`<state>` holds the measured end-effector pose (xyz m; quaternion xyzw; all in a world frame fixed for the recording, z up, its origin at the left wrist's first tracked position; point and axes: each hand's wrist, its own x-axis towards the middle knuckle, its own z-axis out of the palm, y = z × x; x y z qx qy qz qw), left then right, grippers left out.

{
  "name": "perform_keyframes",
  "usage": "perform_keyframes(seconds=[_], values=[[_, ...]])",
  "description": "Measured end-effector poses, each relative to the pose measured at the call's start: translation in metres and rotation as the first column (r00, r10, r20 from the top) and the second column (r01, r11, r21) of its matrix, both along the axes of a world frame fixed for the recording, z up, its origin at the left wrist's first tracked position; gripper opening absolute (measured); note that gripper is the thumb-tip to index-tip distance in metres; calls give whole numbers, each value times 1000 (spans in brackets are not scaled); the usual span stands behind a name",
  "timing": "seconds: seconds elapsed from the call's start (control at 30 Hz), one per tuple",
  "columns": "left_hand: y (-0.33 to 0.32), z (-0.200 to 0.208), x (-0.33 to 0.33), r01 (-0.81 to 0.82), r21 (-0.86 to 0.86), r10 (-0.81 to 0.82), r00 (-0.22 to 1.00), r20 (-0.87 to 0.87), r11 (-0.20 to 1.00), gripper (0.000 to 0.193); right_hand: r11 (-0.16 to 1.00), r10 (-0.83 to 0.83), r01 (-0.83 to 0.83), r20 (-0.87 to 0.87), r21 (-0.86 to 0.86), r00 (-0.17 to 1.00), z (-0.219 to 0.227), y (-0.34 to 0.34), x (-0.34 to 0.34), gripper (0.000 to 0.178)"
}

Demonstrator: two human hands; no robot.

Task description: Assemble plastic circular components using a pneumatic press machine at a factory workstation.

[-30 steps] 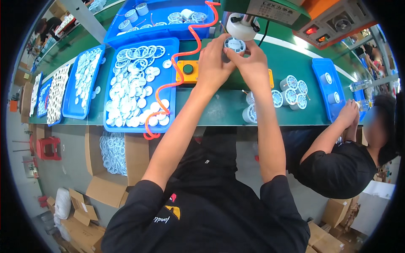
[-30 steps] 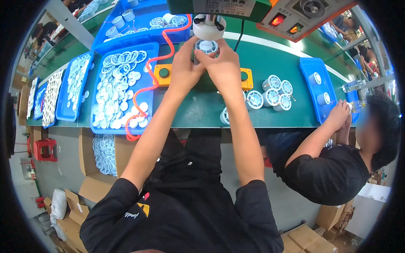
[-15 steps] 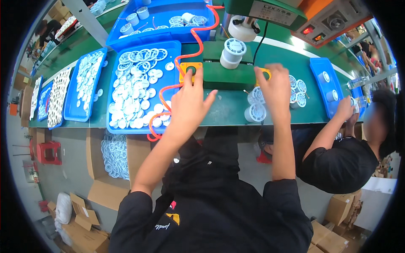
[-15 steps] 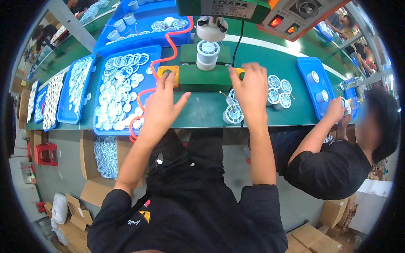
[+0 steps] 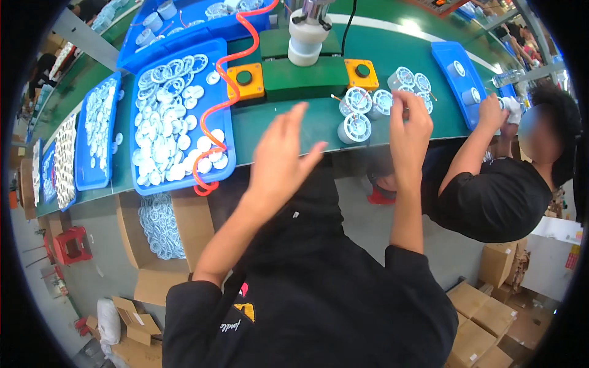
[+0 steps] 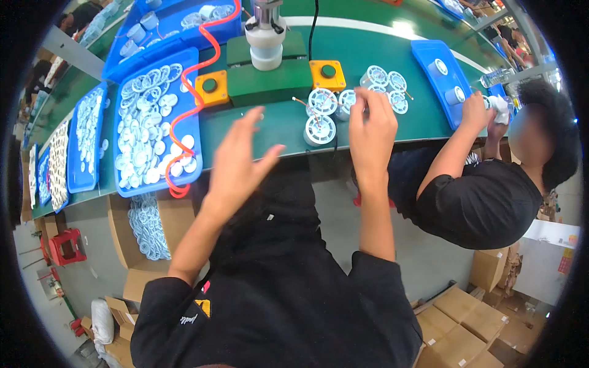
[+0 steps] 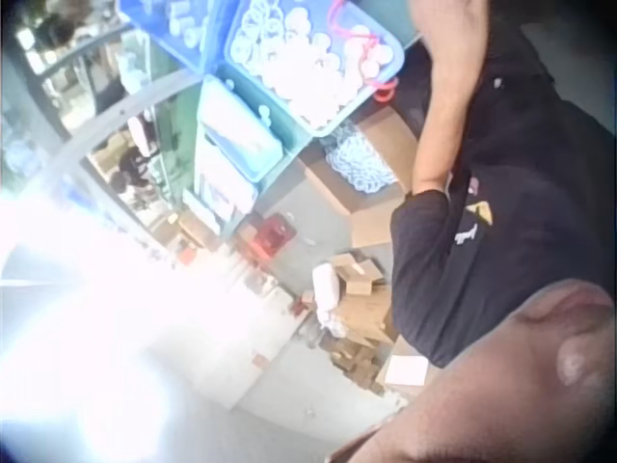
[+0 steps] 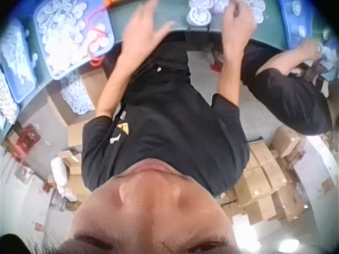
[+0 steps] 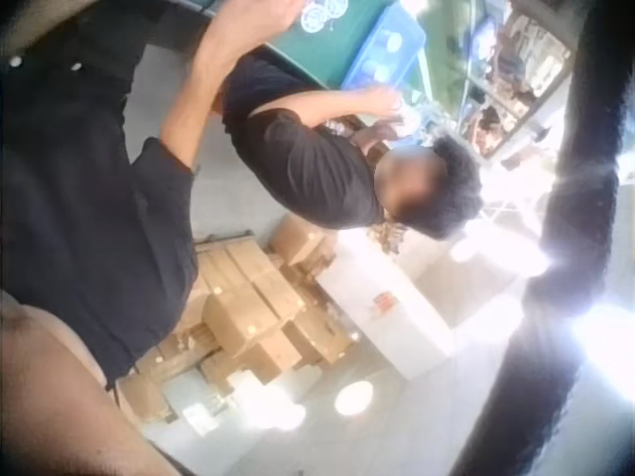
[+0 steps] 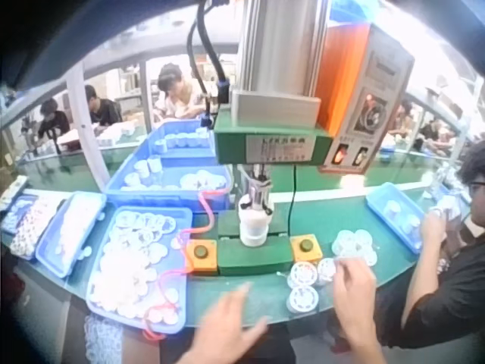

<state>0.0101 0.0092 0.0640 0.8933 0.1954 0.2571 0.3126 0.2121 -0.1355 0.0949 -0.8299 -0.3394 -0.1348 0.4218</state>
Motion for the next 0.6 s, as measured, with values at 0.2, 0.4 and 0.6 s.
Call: perform_keyframes(seconds=[0.2, 0.4, 0.6], values=[[-48, -47, 65, 208, -326, -115, 952, 285, 922, 93, 996, 88, -93, -322, -1, 943, -27, -20, -55, 24], [-16, -40, -20, 30, -141, 17, 945, 327, 990, 96, 912, 410, -389, -338, 130, 847, -20, 35, -100, 26], [12, -58, -40, -101, -178, 146, 953, 265, 979, 90, 859, 511, -455, -452, 235, 731, -49, 99, -99, 16]])
